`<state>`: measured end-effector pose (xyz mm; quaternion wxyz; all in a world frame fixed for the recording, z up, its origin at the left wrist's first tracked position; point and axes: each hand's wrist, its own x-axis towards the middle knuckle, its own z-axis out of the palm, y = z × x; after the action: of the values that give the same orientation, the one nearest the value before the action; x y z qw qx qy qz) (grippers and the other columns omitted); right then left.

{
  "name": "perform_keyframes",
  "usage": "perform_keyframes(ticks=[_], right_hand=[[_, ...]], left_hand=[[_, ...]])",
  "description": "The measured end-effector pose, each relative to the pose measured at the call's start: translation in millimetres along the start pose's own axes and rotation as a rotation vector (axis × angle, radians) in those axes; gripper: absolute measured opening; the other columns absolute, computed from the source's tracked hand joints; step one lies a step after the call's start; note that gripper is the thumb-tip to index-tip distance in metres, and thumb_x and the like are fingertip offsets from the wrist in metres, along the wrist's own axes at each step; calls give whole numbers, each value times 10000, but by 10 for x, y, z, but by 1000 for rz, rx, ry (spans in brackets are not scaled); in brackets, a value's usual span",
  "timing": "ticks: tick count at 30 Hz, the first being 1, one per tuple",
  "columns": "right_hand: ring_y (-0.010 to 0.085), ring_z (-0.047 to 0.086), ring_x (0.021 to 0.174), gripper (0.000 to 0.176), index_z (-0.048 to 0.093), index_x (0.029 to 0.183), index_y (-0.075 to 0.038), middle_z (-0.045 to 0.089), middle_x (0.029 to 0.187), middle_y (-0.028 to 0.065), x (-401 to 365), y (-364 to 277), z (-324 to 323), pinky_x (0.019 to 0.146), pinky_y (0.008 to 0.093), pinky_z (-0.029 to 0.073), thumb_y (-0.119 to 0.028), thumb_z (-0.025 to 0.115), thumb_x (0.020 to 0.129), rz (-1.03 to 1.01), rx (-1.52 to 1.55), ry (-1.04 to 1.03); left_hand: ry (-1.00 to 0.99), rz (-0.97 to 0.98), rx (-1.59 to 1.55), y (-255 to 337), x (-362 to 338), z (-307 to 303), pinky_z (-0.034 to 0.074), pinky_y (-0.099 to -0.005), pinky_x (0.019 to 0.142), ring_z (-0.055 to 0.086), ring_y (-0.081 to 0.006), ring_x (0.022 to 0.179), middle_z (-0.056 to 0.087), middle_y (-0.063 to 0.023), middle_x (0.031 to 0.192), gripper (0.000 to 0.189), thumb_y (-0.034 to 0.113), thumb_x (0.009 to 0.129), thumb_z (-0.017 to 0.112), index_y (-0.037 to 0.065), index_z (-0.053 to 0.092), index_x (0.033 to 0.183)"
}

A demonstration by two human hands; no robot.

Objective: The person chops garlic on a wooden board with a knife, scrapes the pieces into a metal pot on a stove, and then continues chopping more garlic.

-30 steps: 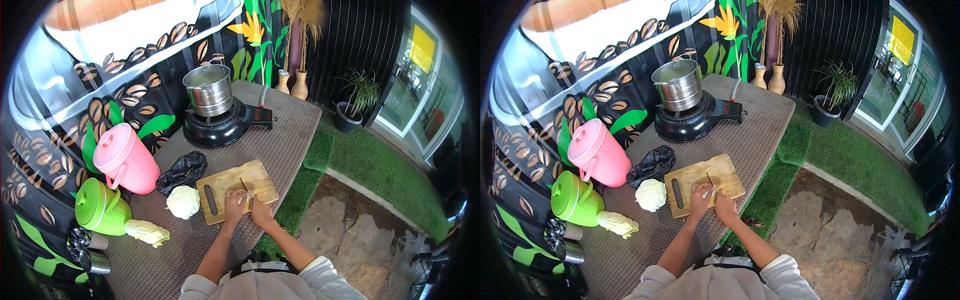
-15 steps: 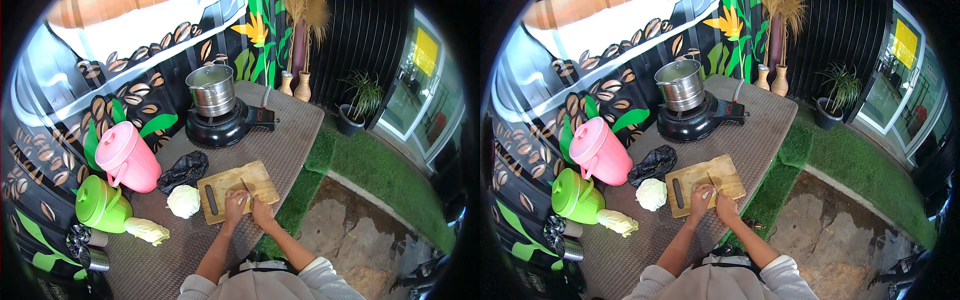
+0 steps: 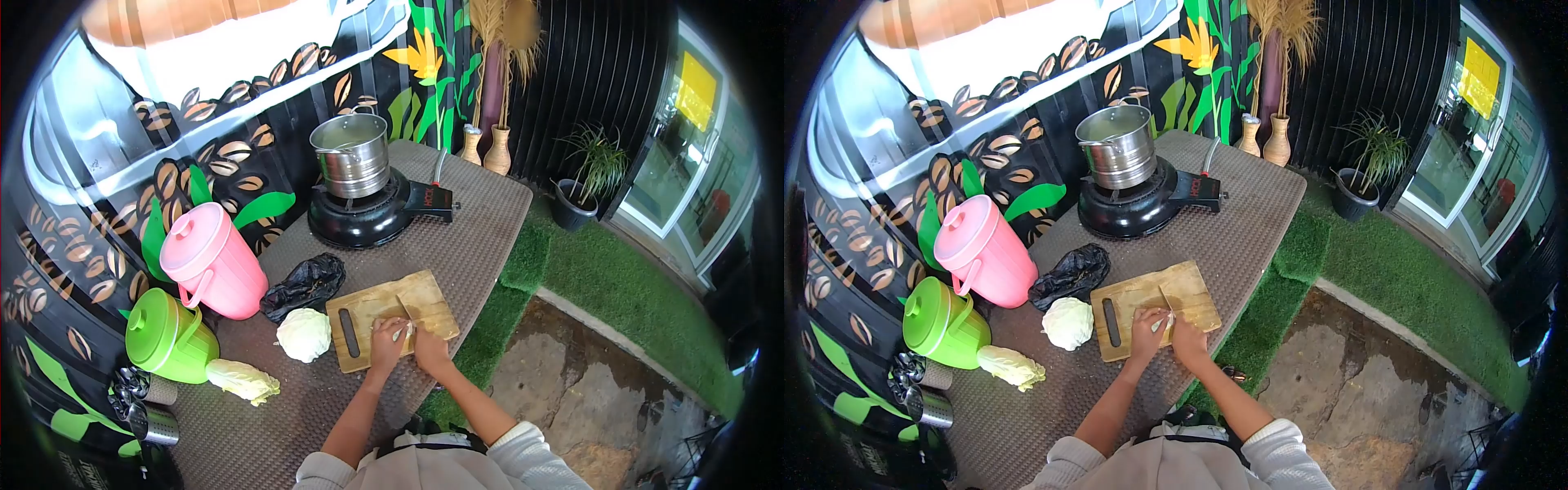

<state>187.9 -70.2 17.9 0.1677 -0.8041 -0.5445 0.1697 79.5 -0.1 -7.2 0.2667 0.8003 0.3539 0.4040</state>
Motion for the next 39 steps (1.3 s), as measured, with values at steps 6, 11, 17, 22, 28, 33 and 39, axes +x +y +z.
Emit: perform_keyframes(ticks=[6, 11, 17, 22, 28, 33, 39], right_hand=[[436, 645, 772, 240, 472, 1032, -8, 644, 802, 260, -226, 85, 15, 665, 504, 529, -225, 431, 940, 6, -9, 54], [383, 667, 846, 226, 459, 1050, -3, 654, 865, 258, -169, -8, -24, 698, 465, 544, -171, 467, 898, 112, -31, -86], [374, 677, 730, 189, 449, 1034, -7, 666, 782, 219, -119, 99, 43, 610, 452, 552, -127, 473, 890, -39, -89, 46], [433, 648, 809, 208, 456, 1037, 3, 643, 838, 258, -263, -16, 121, 689, 491, 532, -168, 453, 920, 103, -25, -22], [370, 678, 715, 197, 457, 1032, 10, 664, 762, 216, -125, 21, 72, 587, 428, 557, -102, 484, 872, -10, -71, 79], [389, 673, 766, 215, 448, 1052, 14, 659, 809, 234, -324, -66, 107, 651, 458, 555, -91, 488, 869, 95, -73, 17], [394, 661, 859, 222, 434, 1060, 9, 647, 907, 257, -26, -47, 41, 717, 476, 541, -118, 476, 883, 56, -17, -48]], left_hand=[[17, -5, 21, 10, 10, -18, 455, -367, 832, 545, -272, 922, 671, -86, 974, 144, 83, 802, 662, 37, 723, 924], [26, 12, 28, 1, 20, -12, 453, -366, 835, 544, -270, 918, 671, -86, 975, 144, 84, 805, 658, 38, 723, 925], [17, 2, 24, 3, 4, -13, 450, -369, 837, 546, -269, 927, 670, -86, 965, 153, 99, 801, 664, 39, 721, 930], [26, 18, 13, -18, 11, -16, 452, -366, 831, 549, -269, 931, 671, -83, 961, 164, 92, 793, 664, 44, 721, 939], [15, -6, -12, -34, 7, 3, 454, -348, 828, 537, -252, 943, 672, -77, 967, 162, 72, 790, 686, 55, 724, 947], [31, -15, 17, -24, 6, -2, 453, -349, 839, 540, -250, 940, 674, -75, 966, 155, 79, 788, 690, 56, 726, 937], [38, -6, -16, -46, -13, -1, 460, -363, 826, 550, -266, 927, 673, -85, 959, 155, 86, 783, 686, 45, 724, 928]])
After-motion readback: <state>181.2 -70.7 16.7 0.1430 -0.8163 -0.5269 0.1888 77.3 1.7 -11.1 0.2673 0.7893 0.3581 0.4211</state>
